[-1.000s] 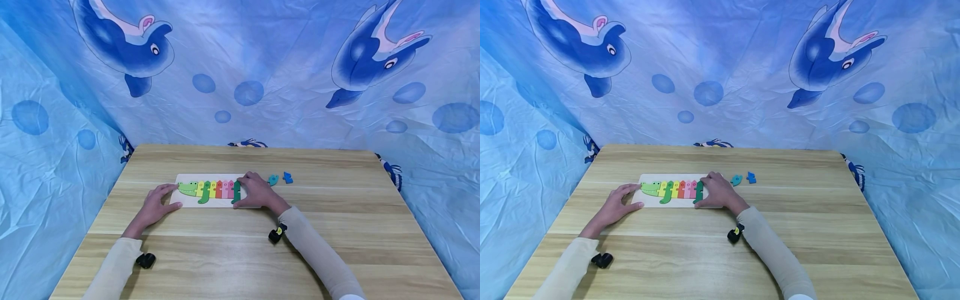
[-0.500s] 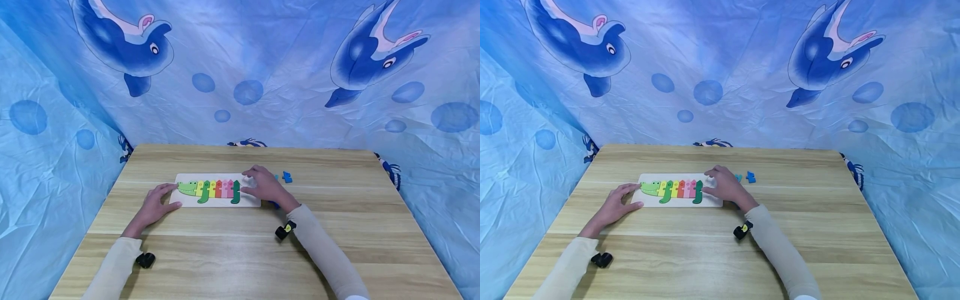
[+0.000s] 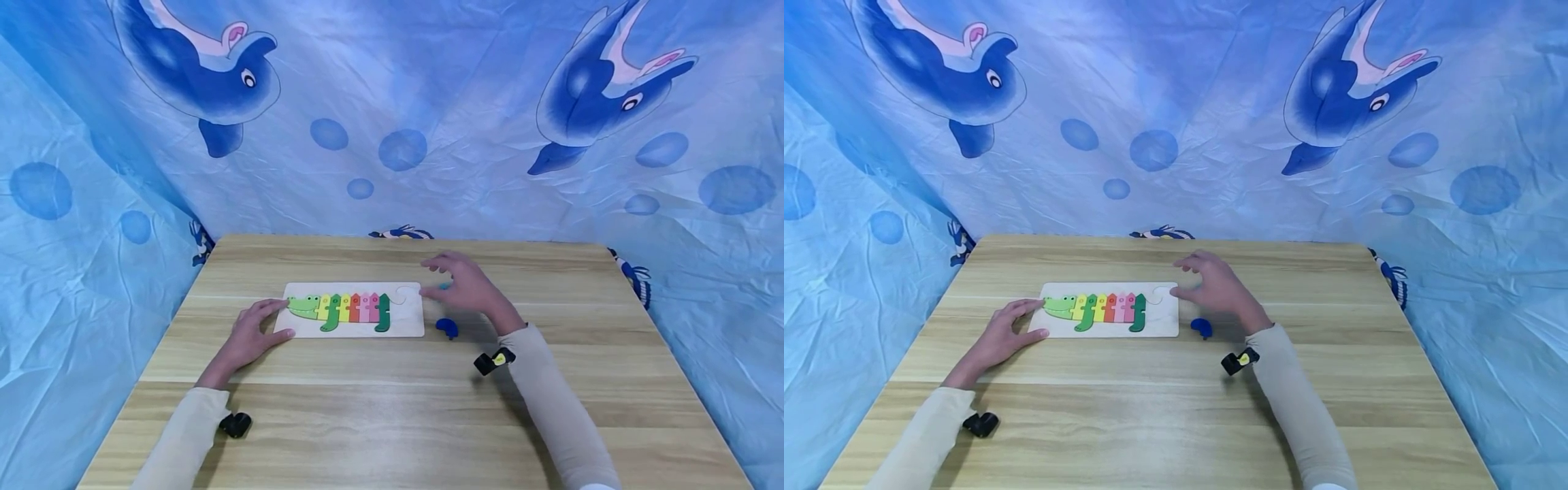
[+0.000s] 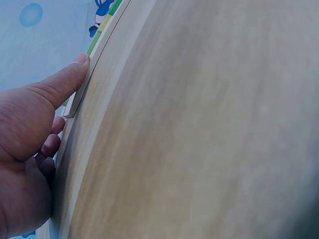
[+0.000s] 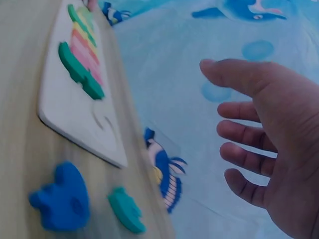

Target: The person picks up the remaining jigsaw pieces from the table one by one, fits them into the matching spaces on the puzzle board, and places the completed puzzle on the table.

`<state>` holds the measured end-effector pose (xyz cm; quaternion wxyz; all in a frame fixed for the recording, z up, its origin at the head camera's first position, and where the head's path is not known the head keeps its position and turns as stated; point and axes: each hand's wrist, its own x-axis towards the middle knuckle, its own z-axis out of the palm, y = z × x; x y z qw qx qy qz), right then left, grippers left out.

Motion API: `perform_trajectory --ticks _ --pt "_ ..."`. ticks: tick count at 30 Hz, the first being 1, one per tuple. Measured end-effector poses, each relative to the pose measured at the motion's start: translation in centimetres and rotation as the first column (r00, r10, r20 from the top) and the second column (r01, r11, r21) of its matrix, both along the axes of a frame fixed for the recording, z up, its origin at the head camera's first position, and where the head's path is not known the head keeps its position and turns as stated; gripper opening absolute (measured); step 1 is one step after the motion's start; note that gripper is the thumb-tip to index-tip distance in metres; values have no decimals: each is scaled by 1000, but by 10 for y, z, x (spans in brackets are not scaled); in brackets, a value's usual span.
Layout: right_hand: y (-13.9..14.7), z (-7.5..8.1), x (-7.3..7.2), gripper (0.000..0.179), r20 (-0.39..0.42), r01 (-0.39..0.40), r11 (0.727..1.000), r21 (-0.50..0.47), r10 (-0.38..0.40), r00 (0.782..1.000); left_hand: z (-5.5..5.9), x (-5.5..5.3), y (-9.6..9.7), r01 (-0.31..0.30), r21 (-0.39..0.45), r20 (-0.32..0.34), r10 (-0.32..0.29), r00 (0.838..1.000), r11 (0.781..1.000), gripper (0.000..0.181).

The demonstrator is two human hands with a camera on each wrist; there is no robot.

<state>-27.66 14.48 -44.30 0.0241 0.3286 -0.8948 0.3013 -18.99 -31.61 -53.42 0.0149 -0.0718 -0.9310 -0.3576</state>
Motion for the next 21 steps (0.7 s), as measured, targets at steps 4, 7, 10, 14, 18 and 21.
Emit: perform_trajectory --ticks 4,7,10,14,18,21 --pt "18 0 -6 58 -6 29 998 -48 -29 1000 1 0 0 -3 -4 7 3 1000 1000 73" --pt "31 -2 -10 59 22 63 995 -74 -62 998 1 0 1 -7 -3 13 7 1000 1000 73" --pt "41 -8 -14 59 43 86 992 -87 -82 996 1 0 0 -11 -6 17 11 1000 1000 73" --pt "53 -18 -20 60 74 115 989 -88 -109 991 1 0 0 -14 -9 20 14 1000 1000 74" --pt "62 -28 -25 62 75 141 987 -77 -135 988 0 0 0 -17 -10 22 17 1000 1000 74" --pt "69 -36 -28 63 63 155 985 -78 -151 987 0 0 0 -14 -10 20 14 1000 1000 73"
